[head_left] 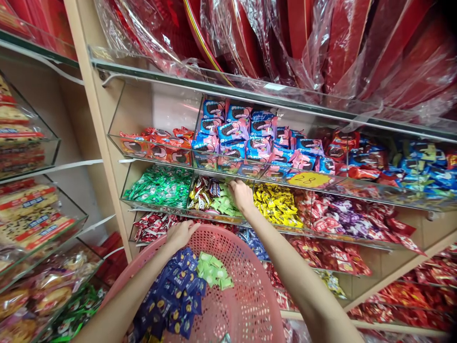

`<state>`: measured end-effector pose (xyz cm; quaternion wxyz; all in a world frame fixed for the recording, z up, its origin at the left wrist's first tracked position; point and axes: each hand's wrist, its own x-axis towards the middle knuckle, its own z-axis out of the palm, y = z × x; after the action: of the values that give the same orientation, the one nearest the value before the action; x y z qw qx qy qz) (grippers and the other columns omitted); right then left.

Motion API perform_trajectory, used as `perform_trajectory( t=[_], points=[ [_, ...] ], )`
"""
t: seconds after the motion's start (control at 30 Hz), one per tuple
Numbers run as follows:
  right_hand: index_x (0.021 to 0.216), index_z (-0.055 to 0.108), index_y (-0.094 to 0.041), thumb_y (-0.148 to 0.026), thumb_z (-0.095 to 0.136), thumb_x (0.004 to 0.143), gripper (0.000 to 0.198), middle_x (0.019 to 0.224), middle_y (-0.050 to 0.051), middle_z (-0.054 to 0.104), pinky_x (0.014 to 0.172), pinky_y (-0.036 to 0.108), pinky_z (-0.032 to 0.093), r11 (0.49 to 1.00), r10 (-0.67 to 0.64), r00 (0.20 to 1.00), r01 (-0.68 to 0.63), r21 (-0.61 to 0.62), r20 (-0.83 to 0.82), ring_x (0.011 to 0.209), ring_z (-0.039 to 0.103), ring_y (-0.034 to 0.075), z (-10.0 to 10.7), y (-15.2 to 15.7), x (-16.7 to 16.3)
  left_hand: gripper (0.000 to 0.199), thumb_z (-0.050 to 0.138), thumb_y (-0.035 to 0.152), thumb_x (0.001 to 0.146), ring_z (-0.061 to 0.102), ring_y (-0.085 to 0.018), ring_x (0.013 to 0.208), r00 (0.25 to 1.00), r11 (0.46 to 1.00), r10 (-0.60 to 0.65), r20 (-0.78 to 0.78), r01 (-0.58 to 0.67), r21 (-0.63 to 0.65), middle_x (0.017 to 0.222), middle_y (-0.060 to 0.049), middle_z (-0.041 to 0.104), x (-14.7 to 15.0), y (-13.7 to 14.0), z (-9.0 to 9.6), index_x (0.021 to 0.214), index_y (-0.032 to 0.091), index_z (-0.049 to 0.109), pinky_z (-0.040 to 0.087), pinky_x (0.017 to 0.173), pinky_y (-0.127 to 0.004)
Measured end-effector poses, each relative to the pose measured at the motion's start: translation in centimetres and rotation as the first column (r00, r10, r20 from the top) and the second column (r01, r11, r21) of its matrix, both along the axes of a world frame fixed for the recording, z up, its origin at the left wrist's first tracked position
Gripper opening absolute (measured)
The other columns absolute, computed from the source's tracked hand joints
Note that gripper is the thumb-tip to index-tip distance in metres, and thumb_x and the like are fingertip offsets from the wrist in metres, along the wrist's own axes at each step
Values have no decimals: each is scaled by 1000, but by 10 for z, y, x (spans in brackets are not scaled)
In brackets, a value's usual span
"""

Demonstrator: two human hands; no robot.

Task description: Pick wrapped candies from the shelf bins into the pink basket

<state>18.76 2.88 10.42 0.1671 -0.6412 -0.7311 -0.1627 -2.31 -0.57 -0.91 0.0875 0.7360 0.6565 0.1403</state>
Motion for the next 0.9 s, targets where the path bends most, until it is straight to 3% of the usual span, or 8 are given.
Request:
perform_trajectory(
  t=[0.1,0.2,0.3,0.4,0.47,0.53,0.73,0.9],
  points=[
    [100,60,-23,-29,32,89,30,95,7,53,60,25,36,984,135,979,-114,135,-153,73,55,15,-5,-20,2,51,20,59,82,61,-24,81,1000,1000,-2,-8,2,2,85,-5,67,2,2,-1,85,26,59,38,61,-27],
    [87,64,-20,-31,43,84,23,100,7,53,62,25,38,916,374,837,-264,302,-400,70,53,13,-12,-41,2,52,20,58,83,61,-23,81,1000,1000,-12,-28,13,7,82,-5,67,4,2,0,83,25,59,38,62,-27],
    [77,63,-17,-36,54,77,21,89,6,59,56,24,40,880,469,491,-336,337,-735,58,51,10,-20,-61,0,52,19,58,83,61,-24,81,999,1000,-18,-40,19,7,81,-6,67,6,1,3,81,24,59,39,64,-28],
    [79,59,-16,-41,59,71,26,55,-2,55,39,20,32,905,262,91,-369,212,-961,38,41,7,-26,-78,-3,55,18,61,82,62,-24,81,999,1000,-14,-37,14,-1,82,-7,67,8,0,5,81,23,59,39,64,-29],
    [79,57,-16,-41,62,69,27,46,-5,51,35,18,26,899,140,-88,-407,163,-986,34,36,5,-30,-87,-4,56,18,61,82,61,-25,81,999,1000,-16,-35,16,0,82,-7,67,8,0,6,82,23,59,39,64,-29],
    [78,57,-15,-38,65,67,27,46,-6,51,36,16,25,885,86,-198,-435,166,-977,34,35,4,-33,-94,-4,55,19,60,82,61,-25,82,999,1000,-24,-34,24,10,82,-7,67,9,0,6,81,23,59,39,65,-29],
    [75,58,-14,-33,68,65,24,49,-5,53,35,14,25,873,27,-310,-455,174,-950,37,36,2,-40,-99,-2,53,20,59,83,61,-23,79,999,999,-26,-40,27,22,80,-5,67,10,0,6,78,22,58,37,62,-26],
    [75,57,-15,-35,67,66,23,48,-5,52,35,15,25,874,7,-267,-467,136,-964,36,35,3,-44,-98,-3,54,20,61,82,61,-22,78,999,999,-27,-41,28,22,81,-6,67,8,0,5,80,23,59,37,62,-26]
  ],
)
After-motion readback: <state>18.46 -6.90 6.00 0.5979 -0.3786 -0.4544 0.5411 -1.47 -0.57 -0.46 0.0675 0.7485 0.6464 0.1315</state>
